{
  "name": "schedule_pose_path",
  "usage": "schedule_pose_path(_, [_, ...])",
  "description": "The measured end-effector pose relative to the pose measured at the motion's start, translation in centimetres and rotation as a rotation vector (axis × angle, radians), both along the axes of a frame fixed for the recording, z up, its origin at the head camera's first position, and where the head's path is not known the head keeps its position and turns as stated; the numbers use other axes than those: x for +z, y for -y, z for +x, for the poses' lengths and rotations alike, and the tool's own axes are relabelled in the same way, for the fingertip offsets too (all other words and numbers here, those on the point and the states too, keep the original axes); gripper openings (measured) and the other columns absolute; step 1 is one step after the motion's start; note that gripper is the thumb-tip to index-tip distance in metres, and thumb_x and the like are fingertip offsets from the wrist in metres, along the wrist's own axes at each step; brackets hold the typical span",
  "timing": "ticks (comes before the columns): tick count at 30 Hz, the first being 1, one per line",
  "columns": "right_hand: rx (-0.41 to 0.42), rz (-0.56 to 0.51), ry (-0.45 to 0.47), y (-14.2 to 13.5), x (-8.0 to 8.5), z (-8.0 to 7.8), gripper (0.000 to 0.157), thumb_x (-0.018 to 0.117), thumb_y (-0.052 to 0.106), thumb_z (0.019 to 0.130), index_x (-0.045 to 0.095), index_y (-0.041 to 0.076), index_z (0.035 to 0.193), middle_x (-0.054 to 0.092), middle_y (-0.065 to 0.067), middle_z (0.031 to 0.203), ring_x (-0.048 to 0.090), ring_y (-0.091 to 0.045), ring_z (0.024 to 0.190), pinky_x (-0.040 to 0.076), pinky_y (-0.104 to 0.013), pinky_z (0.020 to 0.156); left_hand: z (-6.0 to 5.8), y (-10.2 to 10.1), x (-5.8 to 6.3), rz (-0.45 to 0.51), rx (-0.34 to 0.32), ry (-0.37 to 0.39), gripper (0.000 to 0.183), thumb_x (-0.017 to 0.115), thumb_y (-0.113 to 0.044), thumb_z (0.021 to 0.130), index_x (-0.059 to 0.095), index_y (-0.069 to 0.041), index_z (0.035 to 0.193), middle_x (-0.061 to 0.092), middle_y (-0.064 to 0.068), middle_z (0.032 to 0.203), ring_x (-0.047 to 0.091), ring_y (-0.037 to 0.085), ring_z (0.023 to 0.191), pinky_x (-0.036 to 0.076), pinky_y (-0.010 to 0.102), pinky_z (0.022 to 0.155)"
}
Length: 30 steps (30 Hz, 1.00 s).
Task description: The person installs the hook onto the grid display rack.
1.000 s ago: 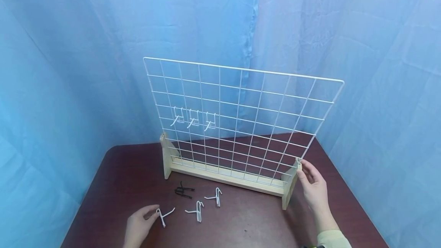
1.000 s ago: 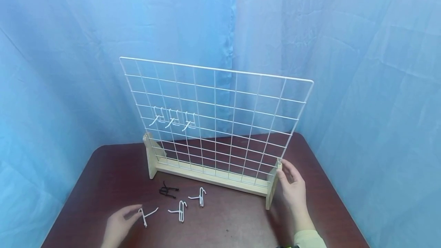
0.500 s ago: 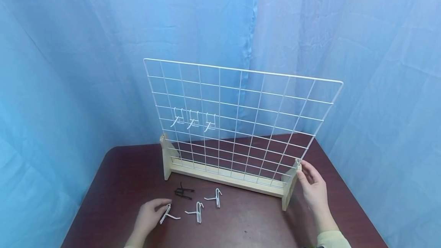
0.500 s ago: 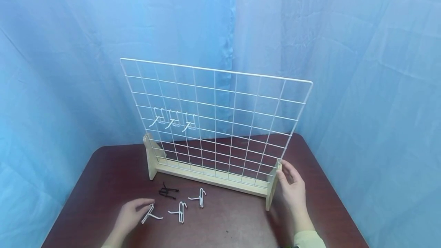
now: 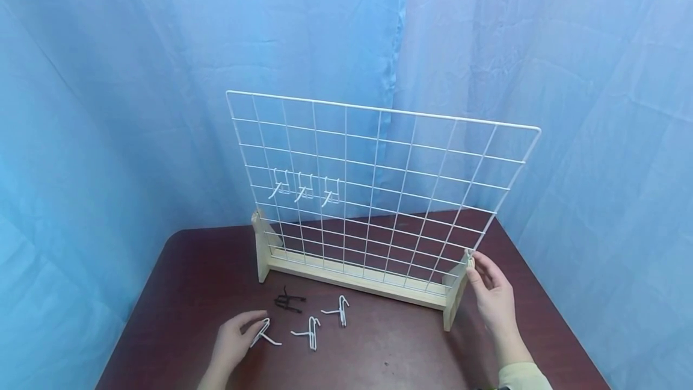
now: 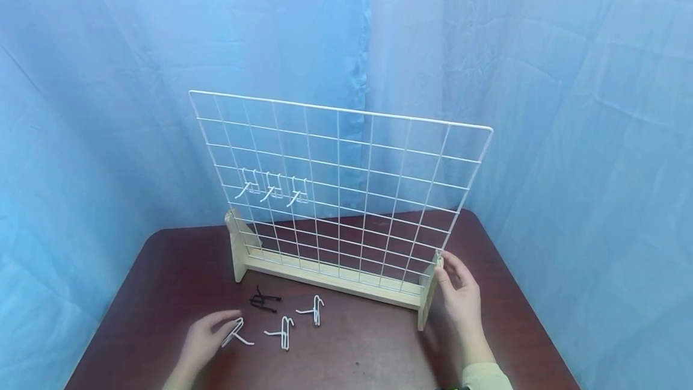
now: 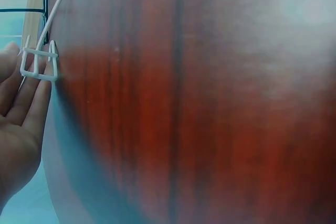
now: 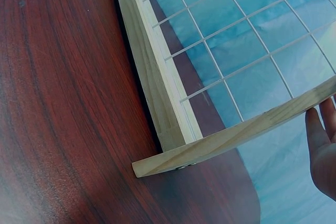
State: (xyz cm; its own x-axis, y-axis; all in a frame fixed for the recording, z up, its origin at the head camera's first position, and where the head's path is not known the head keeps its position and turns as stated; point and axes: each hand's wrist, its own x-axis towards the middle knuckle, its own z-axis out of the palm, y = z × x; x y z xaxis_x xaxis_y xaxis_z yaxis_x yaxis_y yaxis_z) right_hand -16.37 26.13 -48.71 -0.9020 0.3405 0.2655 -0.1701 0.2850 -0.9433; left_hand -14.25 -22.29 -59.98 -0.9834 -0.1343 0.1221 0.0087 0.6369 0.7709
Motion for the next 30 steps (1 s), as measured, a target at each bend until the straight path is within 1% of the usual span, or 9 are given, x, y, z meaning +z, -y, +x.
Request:
schedule_pose_path(5, [-0.013,0.006,0.008,0.3,0.4,0.2,0.037,0.057,0.01,0.092,0.051,0.0,0.127,0.058,0.008,0.115,0.051,0.005,0.103,0.043,-0.007,0.083,1.3,0.4,-0.4,0.1,0.063,-0.044,0.025,0.075,-0.005,0.076,0.071,-0.01,0.1,0.069,0.003,0.098,0.065,0.015,0.089,0.054,0.02,0.072])
schedule_pose_path(7, [-0.013,0.007,0.007,0.3,0.4,0.2,0.037,0.057,0.01,0.092,0.051,-0.001,0.127,0.058,0.007,0.116,0.051,0.005,0.103,0.043,-0.007,0.084,1.8,0.6,-0.4,0.129,0.083,-0.024,0.027,0.076,-0.006,0.075,0.07,-0.009,0.102,0.069,0.005,0.099,0.065,0.014,0.087,0.054,0.018,0.071])
schedule_pose_path(10, [-0.011,-0.001,0.004,0.2,0.4,0.1,0.037,0.057,0.01,0.092,0.052,0.0,0.127,0.058,0.005,0.117,0.051,0.005,0.103,0.043,-0.007,0.084,2.5,0.8,-0.4,0.152,0.096,0.028,0.032,0.077,-0.01,0.074,0.068,-0.008,0.105,0.068,0.007,0.101,0.066,0.017,0.088,0.054,0.019,0.072])
schedule_pose_path(12, [-0.008,-0.007,0.003,0.1,0.1,0.0,0.037,0.057,0.01,0.092,0.051,0.0,0.127,0.058,0.004,0.117,0.051,0.005,0.104,0.044,-0.007,0.084,2.8,0.9,-0.3,0.127,0.104,0.055,0.034,0.078,-0.014,0.073,0.068,-0.01,0.106,0.068,0.006,0.101,0.065,0.018,0.09,0.054,0.021,0.073])
schedule_pose_path(15, [-0.003,-0.017,0.006,-0.3,-0.6,-0.4,0.037,0.057,0.011,0.092,0.051,0.001,0.128,0.058,0.005,0.118,0.051,0.005,0.104,0.044,-0.008,0.083,3.2,1.1,-0.4,0.086,0.105,0.069,0.036,0.08,-0.019,0.072,0.068,-0.013,0.105,0.068,0.003,0.099,0.065,0.018,0.089,0.055,0.025,0.075])
schedule_pose_path(18, [-0.004,-0.022,0.005,-0.8,-1.4,-0.7,0.038,0.058,0.011,0.092,0.052,0.003,0.128,0.058,0.007,0.117,0.052,0.004,0.104,0.044,-0.008,0.084,3.4,1.1,-0.6,0.034,0.098,0.057,0.036,0.081,-0.021,0.071,0.068,-0.015,0.105,0.069,0.0,0.096,0.064,0.017,0.09,0.054,0.028,0.076])
schedule_pose_path(21, [-0.005,-0.015,-0.012,-1.0,-1.9,-0.9,0.038,0.058,0.012,0.091,0.052,0.005,0.128,0.058,0.008,0.117,0.052,0.003,0.105,0.044,-0.009,0.084,3.5,1.1,-0.8,0.023,0.093,0.046,0.037,0.081,-0.02,0.07,0.069,-0.016,0.105,0.069,-0.002,0.095,0.064,0.016,0.091,0.054,0.028,0.076])
schedule_pose_path(28, [-0.01,-0.004,0.0,0.3,0.5,0.1,0.036,0.057,0.01,0.092,0.052,0.0,0.127,0.058,0.0,0.118,0.052,0.004,0.104,0.044,-0.008,0.083,3.4,0.7,-0.5,-0.011,0.116,0.057,0.033,0.08,-0.015,0.071,0.07,-0.014,0.102,0.069,-0.002,0.093,0.064,0.015,0.088,0.054,0.028,0.072])
schedule_pose_path(30, [-0.011,-0.003,0.001,0.3,0.5,0.2,0.036,0.057,0.01,0.092,0.052,0.0,0.127,0.058,-0.001,0.119,0.052,0.003,0.104,0.044,-0.008,0.083,3.4,0.6,-0.3,-0.024,0.114,0.042,0.03,0.079,-0.013,0.072,0.071,-0.014,0.1,0.069,-0.003,0.091,0.064,0.015,0.086,0.054,0.027,0.071])
